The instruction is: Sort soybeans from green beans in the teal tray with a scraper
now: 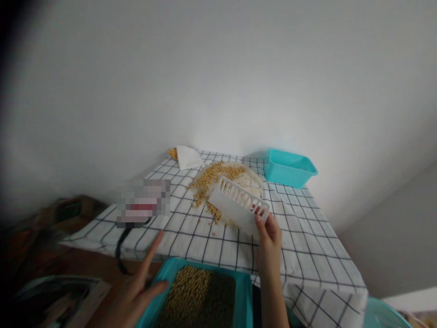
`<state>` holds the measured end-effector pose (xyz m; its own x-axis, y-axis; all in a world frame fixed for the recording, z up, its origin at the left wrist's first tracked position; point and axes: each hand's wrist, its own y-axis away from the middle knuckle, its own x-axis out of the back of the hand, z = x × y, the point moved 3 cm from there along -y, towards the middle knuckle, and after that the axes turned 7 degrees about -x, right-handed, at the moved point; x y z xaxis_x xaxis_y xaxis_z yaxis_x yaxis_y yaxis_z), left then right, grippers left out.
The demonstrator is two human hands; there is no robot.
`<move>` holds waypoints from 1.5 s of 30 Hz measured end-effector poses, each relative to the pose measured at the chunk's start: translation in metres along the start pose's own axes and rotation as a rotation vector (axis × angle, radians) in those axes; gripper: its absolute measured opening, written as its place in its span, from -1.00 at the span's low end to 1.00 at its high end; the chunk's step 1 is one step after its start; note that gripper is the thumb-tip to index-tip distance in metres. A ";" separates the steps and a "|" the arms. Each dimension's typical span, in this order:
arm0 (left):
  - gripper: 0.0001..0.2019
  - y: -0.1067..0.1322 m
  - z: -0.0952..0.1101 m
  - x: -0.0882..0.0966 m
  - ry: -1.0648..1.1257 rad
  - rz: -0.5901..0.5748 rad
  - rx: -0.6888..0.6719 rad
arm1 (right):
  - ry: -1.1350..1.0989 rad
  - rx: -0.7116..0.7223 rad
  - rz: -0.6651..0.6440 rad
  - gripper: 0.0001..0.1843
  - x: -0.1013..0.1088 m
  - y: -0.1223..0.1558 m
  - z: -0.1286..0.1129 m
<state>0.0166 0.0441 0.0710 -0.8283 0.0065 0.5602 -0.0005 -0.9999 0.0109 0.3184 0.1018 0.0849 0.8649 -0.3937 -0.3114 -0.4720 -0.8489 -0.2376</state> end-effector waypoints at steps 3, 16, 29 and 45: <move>-0.11 -0.002 -0.006 -0.003 0.043 -0.038 0.038 | -0.015 0.012 -0.004 -0.74 -0.002 0.001 -0.005; -0.17 -0.007 -0.007 0.007 0.128 -0.082 0.029 | -0.037 -0.087 -0.020 -0.72 0.001 0.000 0.001; -0.14 -0.001 -0.004 0.005 0.102 -0.093 0.008 | 0.010 -0.100 -0.088 -0.79 -0.005 0.005 -0.006; -0.13 -0.001 -0.005 0.003 0.083 -0.069 0.032 | 0.033 -0.108 -0.142 -0.76 -0.006 0.008 -0.008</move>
<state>0.0115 0.0450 0.0680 -0.8703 0.0733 0.4871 -0.0422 -0.9963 0.0747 0.3105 0.0947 0.0921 0.9274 -0.2773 -0.2513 -0.3256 -0.9289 -0.1767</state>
